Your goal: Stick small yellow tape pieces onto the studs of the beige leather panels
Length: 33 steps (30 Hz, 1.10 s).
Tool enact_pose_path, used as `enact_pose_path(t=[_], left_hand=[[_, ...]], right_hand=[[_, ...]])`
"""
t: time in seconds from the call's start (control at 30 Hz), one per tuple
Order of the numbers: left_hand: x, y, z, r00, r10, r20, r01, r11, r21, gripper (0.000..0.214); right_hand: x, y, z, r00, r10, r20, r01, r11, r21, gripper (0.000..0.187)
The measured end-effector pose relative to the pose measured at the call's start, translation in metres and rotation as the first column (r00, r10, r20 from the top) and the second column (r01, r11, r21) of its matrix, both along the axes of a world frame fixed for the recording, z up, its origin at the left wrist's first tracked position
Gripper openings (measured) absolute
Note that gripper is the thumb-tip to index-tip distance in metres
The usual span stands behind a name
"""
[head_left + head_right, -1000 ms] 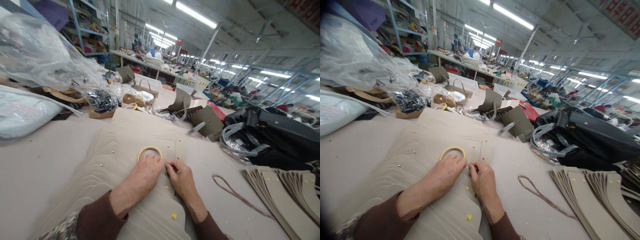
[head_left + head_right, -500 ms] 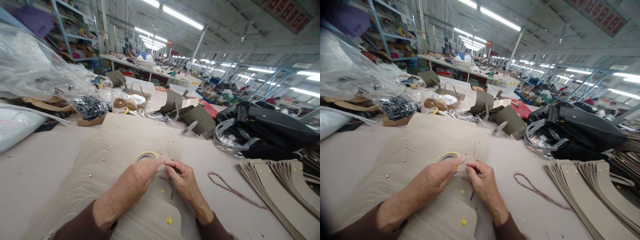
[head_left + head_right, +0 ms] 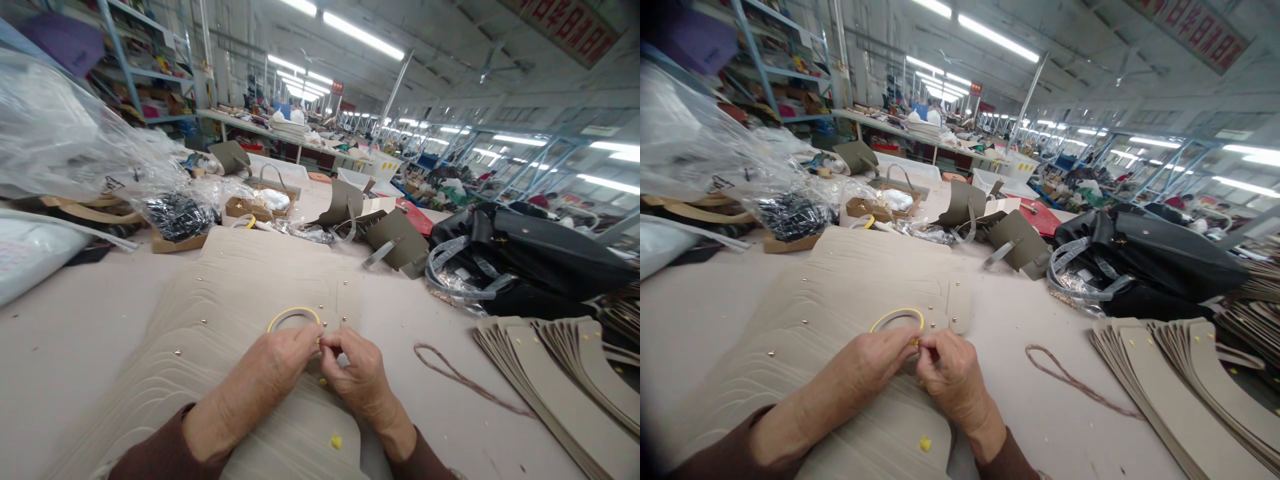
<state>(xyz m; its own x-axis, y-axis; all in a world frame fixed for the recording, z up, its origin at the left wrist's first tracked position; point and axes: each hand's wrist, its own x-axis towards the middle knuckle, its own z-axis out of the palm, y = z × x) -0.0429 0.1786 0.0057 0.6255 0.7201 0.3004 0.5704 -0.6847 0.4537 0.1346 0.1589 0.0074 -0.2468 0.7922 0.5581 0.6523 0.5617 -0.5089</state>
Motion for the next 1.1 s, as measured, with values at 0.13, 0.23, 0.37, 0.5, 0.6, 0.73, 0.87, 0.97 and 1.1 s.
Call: enact_pose_path(t=[0.13,0.23,0.37,0.5,0.6,0.73,0.87,0.97,1.1], left_hand=[[0.003,0.001,0.007,0.997,0.050,-0.060,-0.048,0.998,0.026,0.016],[0.006,0.001,0.009,0.992,0.100,-0.082,-0.090,0.990,0.110,0.018],[0.010,-0.003,0.008,0.993,0.114,-0.038,-0.104,0.973,0.207,0.021],[0.011,-0.004,0.009,0.961,0.199,-0.194,-0.169,0.972,0.160,0.019],[0.012,-0.001,0.014,0.910,0.196,-0.366,-0.192,0.980,0.048,0.017],[0.014,0.001,0.018,0.896,0.158,-0.415,-0.181,0.983,-0.016,0.018],[0.014,0.000,0.015,0.896,0.164,-0.412,-0.187,0.982,-0.015,0.020],[0.013,0.000,0.010,0.904,0.179,-0.389,-0.198,0.980,-0.008,0.021],[0.013,-0.001,0.007,0.904,0.177,-0.390,-0.195,0.981,-0.005,0.020]], right_hand=[[-0.005,-0.002,-0.002,0.996,-0.085,-0.039,0.083,0.995,-0.056,0.017],[-0.011,-0.001,-0.001,0.943,-0.207,-0.261,0.111,0.935,-0.338,0.013],[-0.007,0.010,-0.004,0.753,-0.420,-0.506,0.008,0.776,-0.631,0.020],[0.010,0.022,-0.009,0.710,-0.470,-0.525,-0.040,0.717,-0.696,0.032],[0.014,0.024,-0.013,0.759,-0.412,-0.504,-0.050,0.735,-0.676,0.035],[0.008,0.024,-0.015,0.821,-0.386,-0.421,0.013,0.749,-0.662,0.031],[0.002,0.027,-0.015,0.874,-0.368,-0.317,0.094,0.768,-0.633,0.026],[0.000,0.030,-0.013,0.910,-0.347,-0.226,0.158,0.795,-0.586,0.023],[0.001,0.033,-0.013,0.935,-0.325,-0.144,0.199,0.814,-0.546,0.018]])
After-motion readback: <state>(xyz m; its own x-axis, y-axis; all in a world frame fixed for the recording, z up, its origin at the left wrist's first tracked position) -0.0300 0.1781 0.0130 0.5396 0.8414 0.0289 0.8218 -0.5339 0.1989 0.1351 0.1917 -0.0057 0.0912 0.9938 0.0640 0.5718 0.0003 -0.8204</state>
